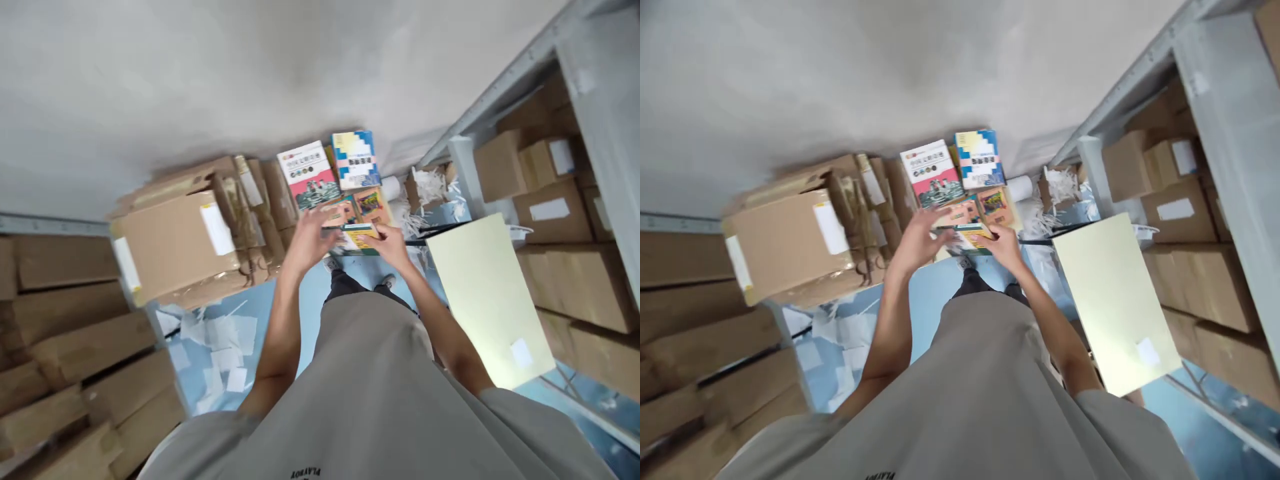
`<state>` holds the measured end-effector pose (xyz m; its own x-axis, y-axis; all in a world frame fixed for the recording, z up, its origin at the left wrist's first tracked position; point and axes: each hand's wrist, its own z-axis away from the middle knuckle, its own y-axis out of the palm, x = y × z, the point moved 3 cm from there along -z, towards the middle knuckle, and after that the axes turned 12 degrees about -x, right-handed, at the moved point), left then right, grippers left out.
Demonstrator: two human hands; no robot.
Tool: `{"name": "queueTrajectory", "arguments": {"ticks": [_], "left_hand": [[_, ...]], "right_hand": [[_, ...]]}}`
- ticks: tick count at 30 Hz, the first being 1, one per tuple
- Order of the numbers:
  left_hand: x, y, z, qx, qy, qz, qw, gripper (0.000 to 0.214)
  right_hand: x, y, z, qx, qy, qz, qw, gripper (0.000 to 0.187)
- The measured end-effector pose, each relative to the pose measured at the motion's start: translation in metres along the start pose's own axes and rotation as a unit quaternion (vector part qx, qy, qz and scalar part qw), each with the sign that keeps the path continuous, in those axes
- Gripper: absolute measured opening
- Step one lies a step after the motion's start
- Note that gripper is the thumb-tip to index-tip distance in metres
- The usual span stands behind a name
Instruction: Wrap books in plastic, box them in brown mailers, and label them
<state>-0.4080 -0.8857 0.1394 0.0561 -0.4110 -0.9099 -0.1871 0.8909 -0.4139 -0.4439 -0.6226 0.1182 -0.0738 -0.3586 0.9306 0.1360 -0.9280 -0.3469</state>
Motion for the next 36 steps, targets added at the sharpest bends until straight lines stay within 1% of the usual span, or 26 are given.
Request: {"name": "queueTrajectory", "arguments": {"ticks": [2, 3, 4, 6, 7, 9, 11, 13, 15, 17, 19, 21, 24, 27, 29, 32, 34, 36], "left_hand": [[-0.034, 0.070, -0.005, 0.136, 0.008, 0.011, 0.991, 0.027], [-0.048, 0.103, -0.004, 0.185, 0.011, 0.017, 0.983, 0.025], [-0.061, 0.134, -0.002, 0.219, 0.017, 0.022, 0.975, 0.026], [-0.085, 0.193, 0.006, 0.253, 0.040, 0.027, 0.966, 0.029], [-0.097, 0.221, 0.011, 0.261, 0.053, 0.031, 0.964, 0.030], [-0.121, 0.275, 0.024, 0.277, 0.060, 0.051, 0.958, 0.037], [-0.144, 0.327, 0.039, 0.299, 0.028, 0.090, 0.949, 0.050], [-0.164, 0.374, 0.054, 0.313, -0.030, 0.129, 0.940, 0.064], [-0.181, 0.414, 0.069, 0.305, -0.083, 0.158, 0.935, 0.073], [-0.196, 0.444, 0.081, 0.289, -0.116, 0.173, 0.934, 0.076], [-0.209, 0.465, 0.091, 0.285, -0.134, 0.174, 0.933, 0.075], [-0.219, 0.480, 0.098, 0.303, -0.151, 0.163, 0.927, 0.075], [-0.230, 0.495, 0.105, 0.335, -0.168, 0.143, 0.916, 0.075], [-0.237, 0.504, 0.108, 0.338, -0.162, 0.140, 0.917, 0.075], [-0.240, 0.509, 0.107, 0.336, -0.151, 0.140, 0.919, 0.075], [-0.244, 0.517, 0.107, 0.344, -0.128, 0.141, 0.919, 0.073], [-0.248, 0.522, 0.110, 0.350, -0.098, 0.144, 0.921, 0.068], [-0.254, 0.525, 0.117, 0.343, -0.056, 0.149, 0.926, 0.063]], "right_hand": [[-0.006, -0.074, 0.006, -0.042, -0.027, 0.041, 0.998, 0.047], [-0.009, -0.110, 0.011, -0.061, -0.034, 0.057, 0.996, 0.044], [-0.014, -0.145, 0.019, -0.083, -0.038, 0.065, 0.994, 0.038], [-0.029, -0.212, 0.039, -0.138, -0.040, 0.054, 0.988, 0.030], [-0.040, -0.243, 0.050, -0.173, -0.040, 0.034, 0.983, 0.033], [-0.069, -0.302, 0.077, -0.253, -0.034, -0.030, 0.966, 0.051], [-0.105, -0.350, 0.108, -0.318, -0.012, -0.107, 0.942, 0.073], [-0.142, -0.382, 0.140, -0.354, 0.026, -0.174, 0.919, 0.088], [-0.172, -0.401, 0.170, -0.374, 0.065, -0.219, 0.899, 0.089], [-0.191, -0.411, 0.195, -0.400, 0.092, -0.244, 0.879, 0.082], [-0.202, -0.418, 0.212, -0.431, 0.102, -0.257, 0.859, 0.079], [-0.207, -0.424, 0.222, -0.463, 0.100, -0.261, 0.841, 0.079], [-0.212, -0.432, 0.231, -0.497, 0.095, -0.261, 0.822, 0.073], [-0.217, -0.435, 0.234, -0.518, 0.086, -0.243, 0.816, 0.062], [-0.219, -0.436, 0.234, -0.528, 0.084, -0.219, 0.816, 0.056], [-0.219, -0.435, 0.233, -0.541, 0.098, -0.165, 0.819, 0.054], [-0.211, -0.431, 0.231, -0.547, 0.098, -0.110, 0.824, 0.052], [-0.198, -0.425, 0.225, -0.539, 0.082, -0.087, 0.834, 0.052]]}}
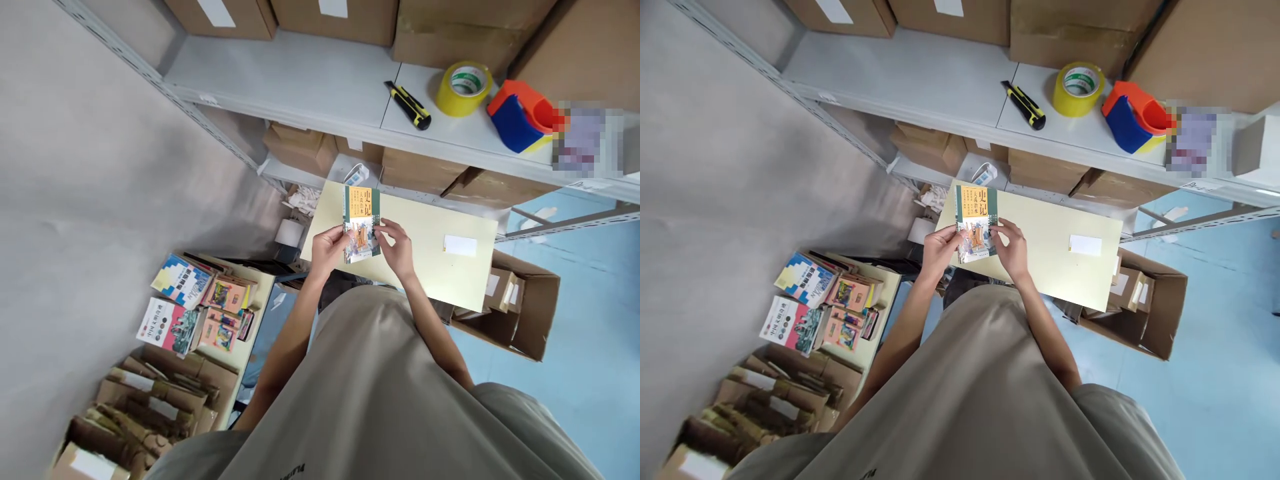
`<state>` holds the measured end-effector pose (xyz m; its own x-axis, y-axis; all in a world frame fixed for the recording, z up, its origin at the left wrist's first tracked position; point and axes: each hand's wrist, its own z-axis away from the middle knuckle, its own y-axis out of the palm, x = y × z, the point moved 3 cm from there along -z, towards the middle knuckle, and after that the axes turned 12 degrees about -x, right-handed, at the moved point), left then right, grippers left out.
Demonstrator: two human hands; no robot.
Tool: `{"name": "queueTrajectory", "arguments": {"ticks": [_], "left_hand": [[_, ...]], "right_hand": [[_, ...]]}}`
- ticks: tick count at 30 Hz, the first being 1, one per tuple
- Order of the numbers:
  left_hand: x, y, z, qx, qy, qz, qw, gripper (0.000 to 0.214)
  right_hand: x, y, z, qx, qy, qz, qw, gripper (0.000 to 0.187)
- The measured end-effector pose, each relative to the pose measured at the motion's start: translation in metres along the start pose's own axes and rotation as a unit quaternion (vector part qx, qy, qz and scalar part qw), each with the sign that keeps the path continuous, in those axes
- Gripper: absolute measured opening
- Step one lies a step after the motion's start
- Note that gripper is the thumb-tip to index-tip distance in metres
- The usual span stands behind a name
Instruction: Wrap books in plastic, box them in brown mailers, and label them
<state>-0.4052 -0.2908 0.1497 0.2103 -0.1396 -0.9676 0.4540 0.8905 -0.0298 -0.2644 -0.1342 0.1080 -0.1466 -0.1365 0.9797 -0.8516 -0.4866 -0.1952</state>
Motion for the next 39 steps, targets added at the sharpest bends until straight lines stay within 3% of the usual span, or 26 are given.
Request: {"name": "queueTrajectory", "arguments": {"ticks": [3, 6, 9, 11, 16, 21, 26, 28, 30, 32, 34, 37, 39], "left_hand": [[-0.004, 0.015, 0.011, 0.012, 0.059, -0.034, 0.998, 0.057], [-0.007, 0.023, 0.017, 0.064, 0.107, -0.075, 0.989, 0.054], [-0.010, 0.009, 0.005, 0.011, 0.151, -0.091, 0.984, 0.062], [-0.008, -0.006, -0.007, -0.023, 0.131, -0.078, 0.988, 0.073], [0.004, -0.014, -0.014, 0.076, -0.026, 0.016, 0.997, 0.074], [0.005, -0.006, 0.000, 0.018, -0.040, 0.052, 0.998, 0.071], [-0.007, -0.004, 0.002, -0.055, 0.020, 0.021, 0.998, 0.066], [-0.014, -0.001, 0.006, -0.093, 0.051, -0.009, 0.994, 0.059], [-0.020, 0.005, 0.013, -0.111, 0.077, -0.044, 0.990, 0.051], [-0.023, 0.014, 0.022, -0.102, 0.110, -0.076, 0.986, 0.042], [-0.023, 0.024, 0.031, -0.085, 0.142, -0.101, 0.981, 0.035], [-0.018, 0.031, 0.037, -0.038, 0.160, -0.104, 0.981, 0.035], [-0.013, 0.024, 0.033, -0.001, 0.158, -0.076, 0.984, 0.045]], "right_hand": [[0.015, 0.015, 0.008, 0.026, 0.022, -0.043, 0.998, 0.061], [0.022, 0.017, 0.003, -0.004, 0.055, -0.041, 0.998, 0.070], [0.025, 0.004, -0.012, -0.032, 0.051, -0.048, 0.997, 0.070], [0.026, -0.005, -0.020, -0.013, 0.061, -0.091, 0.994, 0.067], [0.027, -0.011, -0.023, 0.031, 0.112, -0.154, 0.981, 0.062], [0.020, -0.008, -0.024, 0.038, 0.126, -0.140, 0.981, 0.065], [0.021, -0.018, -0.026, -0.053, 0.063, -0.056, 0.995, 0.070], [0.028, -0.014, -0.019, -0.038, 0.061, -0.057, 0.996, 0.075], [0.039, -0.002, -0.005, 0.014, 0.070, -0.088, 0.994, 0.079], [0.051, 0.011, 0.009, 0.045, 0.069, -0.109, 0.991, 0.082], [0.059, 0.018, 0.019, 0.034, 0.062, -0.112, 0.991, 0.081], [0.057, 0.014, 0.016, 0.002, 0.062, -0.120, 0.991, 0.069], [0.046, 0.004, 0.006, -0.012, 0.068, -0.122, 0.990, 0.062]]}}
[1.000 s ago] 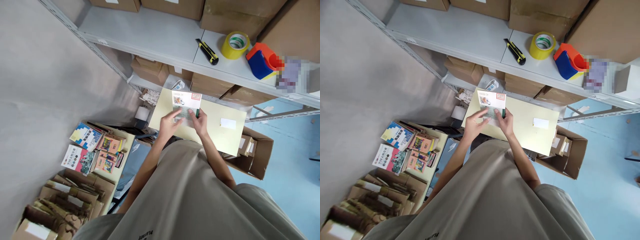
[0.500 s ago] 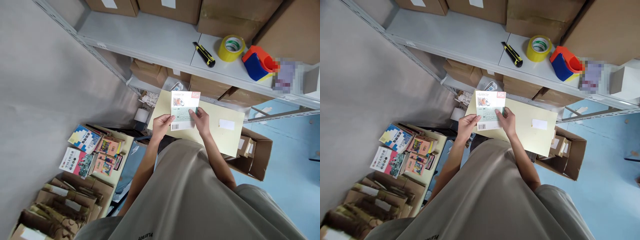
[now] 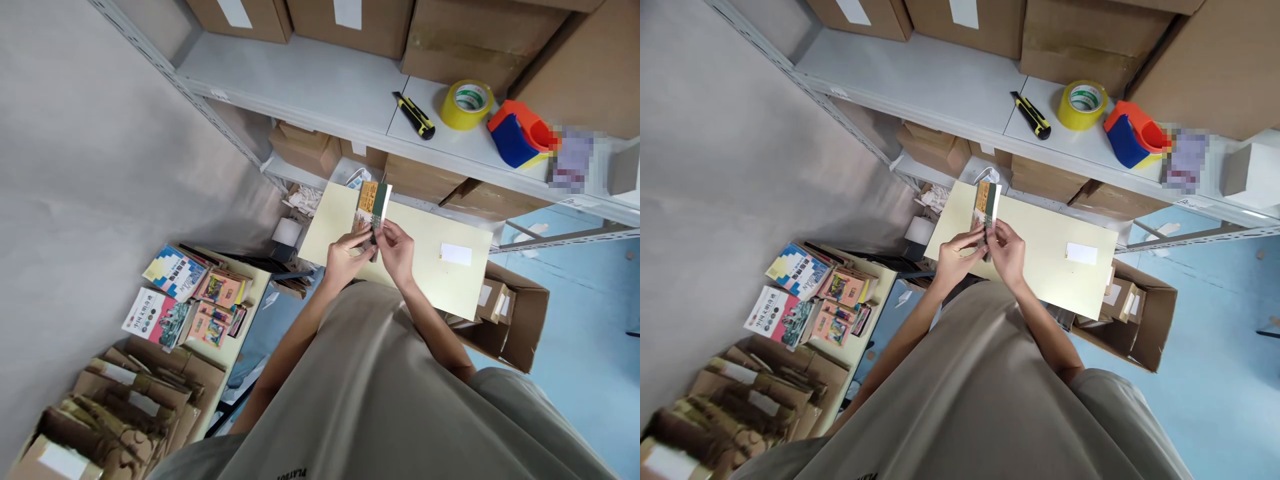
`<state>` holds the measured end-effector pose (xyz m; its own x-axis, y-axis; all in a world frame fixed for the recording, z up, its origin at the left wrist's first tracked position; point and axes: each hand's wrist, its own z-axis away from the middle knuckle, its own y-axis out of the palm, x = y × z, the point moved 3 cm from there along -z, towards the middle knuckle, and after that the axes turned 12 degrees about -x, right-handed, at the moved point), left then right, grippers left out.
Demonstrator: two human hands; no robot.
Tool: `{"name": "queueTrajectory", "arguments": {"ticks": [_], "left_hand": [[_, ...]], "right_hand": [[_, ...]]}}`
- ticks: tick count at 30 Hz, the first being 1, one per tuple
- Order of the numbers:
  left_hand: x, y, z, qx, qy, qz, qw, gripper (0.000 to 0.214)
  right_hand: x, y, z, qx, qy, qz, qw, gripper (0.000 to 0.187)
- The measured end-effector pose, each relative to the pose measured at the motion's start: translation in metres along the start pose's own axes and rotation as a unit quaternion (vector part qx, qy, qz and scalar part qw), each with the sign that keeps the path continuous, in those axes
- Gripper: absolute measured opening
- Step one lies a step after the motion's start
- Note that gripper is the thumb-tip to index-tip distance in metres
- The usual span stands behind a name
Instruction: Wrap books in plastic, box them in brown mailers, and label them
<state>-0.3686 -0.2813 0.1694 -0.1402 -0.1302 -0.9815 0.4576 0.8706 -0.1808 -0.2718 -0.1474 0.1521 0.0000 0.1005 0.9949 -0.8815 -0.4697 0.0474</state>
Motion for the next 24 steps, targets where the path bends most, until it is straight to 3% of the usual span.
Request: {"name": "queueTrajectory", "arguments": {"ticks": [4, 5, 7, 10, 15, 20, 24], "left_hand": [[0.024, -0.040, -0.017, -0.091, -0.052, 0.019, 0.994, 0.071], [0.032, -0.049, -0.020, -0.093, -0.083, 0.026, 0.992, 0.076], [0.045, -0.058, -0.022, -0.032, -0.152, 0.058, 0.986, 0.082], [0.057, -0.055, -0.015, 0.044, -0.203, 0.093, 0.974, 0.075], [0.057, -0.047, -0.004, -0.035, -0.199, 0.102, 0.974, 0.064], [0.047, -0.039, 0.000, -0.083, -0.185, 0.092, 0.975, 0.056], [0.035, -0.017, 0.013, -0.073, -0.143, 0.063, 0.985, 0.052]], "right_hand": [[-0.017, -0.026, -0.023, 0.004, 0.032, 0.007, 0.999, 0.056], [-0.020, -0.030, -0.026, 0.012, 0.041, 0.006, 0.999, 0.056], [-0.025, -0.034, -0.027, 0.024, 0.057, 0.003, 0.998, 0.056], [-0.032, -0.033, -0.023, 0.032, 0.078, 0.004, 0.996, 0.057], [-0.043, -0.026, -0.020, 0.042, 0.066, 0.033, 0.996, 0.060], [-0.036, -0.016, -0.008, -0.023, -0.065, 0.146, 0.987, 0.061], [-0.027, 0.008, 0.015, 0.045, -0.052, 0.158, 0.985, 0.062]]}}
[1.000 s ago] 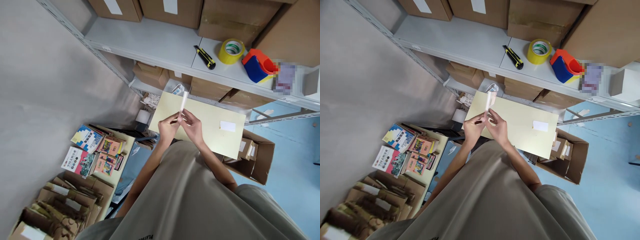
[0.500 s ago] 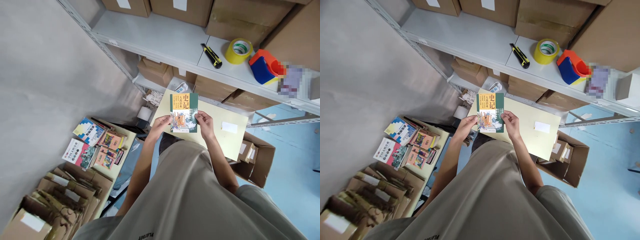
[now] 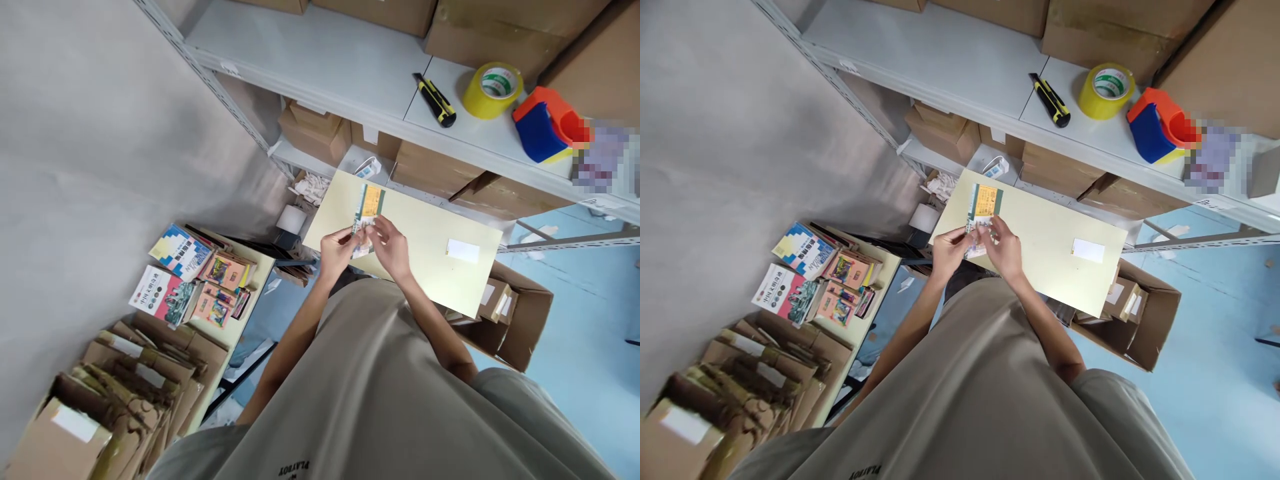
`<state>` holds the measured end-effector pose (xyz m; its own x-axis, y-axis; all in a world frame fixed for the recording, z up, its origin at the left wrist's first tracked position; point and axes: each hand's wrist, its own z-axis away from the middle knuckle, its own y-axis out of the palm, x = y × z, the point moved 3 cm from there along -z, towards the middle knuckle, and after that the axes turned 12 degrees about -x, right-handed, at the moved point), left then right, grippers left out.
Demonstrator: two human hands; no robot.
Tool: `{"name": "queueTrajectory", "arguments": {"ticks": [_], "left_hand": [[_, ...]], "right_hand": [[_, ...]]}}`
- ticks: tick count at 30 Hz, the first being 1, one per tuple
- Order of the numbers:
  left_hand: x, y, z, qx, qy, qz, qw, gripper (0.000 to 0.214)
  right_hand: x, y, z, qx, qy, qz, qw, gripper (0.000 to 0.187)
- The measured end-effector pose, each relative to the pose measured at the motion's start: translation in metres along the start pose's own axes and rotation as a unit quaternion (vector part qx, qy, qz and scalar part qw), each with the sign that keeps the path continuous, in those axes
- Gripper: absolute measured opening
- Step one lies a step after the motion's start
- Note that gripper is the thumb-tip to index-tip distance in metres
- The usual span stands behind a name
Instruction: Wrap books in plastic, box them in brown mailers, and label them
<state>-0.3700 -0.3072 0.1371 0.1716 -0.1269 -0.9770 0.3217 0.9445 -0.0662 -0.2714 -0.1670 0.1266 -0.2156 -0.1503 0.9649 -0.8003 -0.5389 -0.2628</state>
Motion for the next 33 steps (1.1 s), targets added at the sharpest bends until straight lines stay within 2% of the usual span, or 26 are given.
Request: {"name": "queueTrajectory", "arguments": {"ticks": [2, 4, 6, 7, 9, 11, 14, 16, 20, 24, 26, 29, 31, 33], "left_hand": [[-0.002, 0.011, 0.013, 0.019, 0.032, -0.032, 0.999, 0.049], [-0.003, 0.019, 0.021, 0.064, 0.047, -0.040, 0.996, 0.050], [-0.003, 0.017, 0.020, 0.098, 0.058, -0.032, 0.993, 0.054], [-0.003, 0.012, 0.015, 0.090, 0.067, -0.032, 0.993, 0.058], [-0.004, -0.006, 0.000, 0.023, 0.085, -0.047, 0.995, 0.070], [-0.002, -0.025, -0.015, -0.019, 0.067, -0.049, 0.996, 0.079], [0.002, -0.037, -0.026, 0.051, -0.006, -0.008, 0.999, 0.079], [0.001, -0.038, -0.024, 0.076, -0.027, 0.015, 0.997, 0.076], [-0.004, -0.034, -0.014, 0.049, -0.046, 0.036, 0.997, 0.075], [-0.006, -0.028, -0.010, 0.061, -0.060, 0.041, 0.995, 0.069], [-0.006, -0.027, -0.009, 0.042, -0.043, 0.035, 0.998, 0.067], [-0.002, -0.025, -0.005, -0.017, -0.007, 0.002, 1.000, 0.065], [0.000, -0.020, 0.002, -0.046, 0.030, -0.052, 0.997, 0.057], [0.000, -0.013, 0.012, -0.048, 0.078, -0.125, 0.988, 0.044]], "right_hand": [[0.005, 0.006, 0.005, 0.018, 0.011, -0.002, 1.000, 0.061], [0.004, 0.004, 0.001, -0.008, 0.018, 0.001, 1.000, 0.059], [0.001, -0.003, -0.008, -0.034, 0.030, -0.023, 0.999, 0.061], [-0.002, -0.007, -0.013, -0.036, 0.038, -0.048, 0.997, 0.062], [-0.006, -0.014, -0.020, -0.014, 0.062, -0.113, 0.992, 0.066], [-0.008, -0.019, -0.023, 0.023, 0.090, -0.164, 0.982, 0.072], [-0.008, -0.020, -0.020, 0.058, 0.117, -0.192, 0.973, 0.076], [-0.009, -0.020, -0.018, 0.068, 0.127, -0.194, 0.970, 0.077], [-0.012, -0.020, -0.016, 0.083, 0.133, -0.195, 0.968, 0.075], [-0.021, -0.020, -0.017, 0.089, 0.113, -0.162, 0.976, 0.073], [-0.025, -0.021, -0.019, 0.051, 0.081, -0.103, 0.990, 0.074], [-0.023, -0.019, -0.016, -0.015, 0.035, -0.031, 0.999, 0.080], [-0.015, -0.012, -0.007, 0.010, 0.039, -0.036, 0.999, 0.083], [-0.006, -0.001, 0.004, 0.055, 0.048, -0.050, 0.996, 0.079]]}}
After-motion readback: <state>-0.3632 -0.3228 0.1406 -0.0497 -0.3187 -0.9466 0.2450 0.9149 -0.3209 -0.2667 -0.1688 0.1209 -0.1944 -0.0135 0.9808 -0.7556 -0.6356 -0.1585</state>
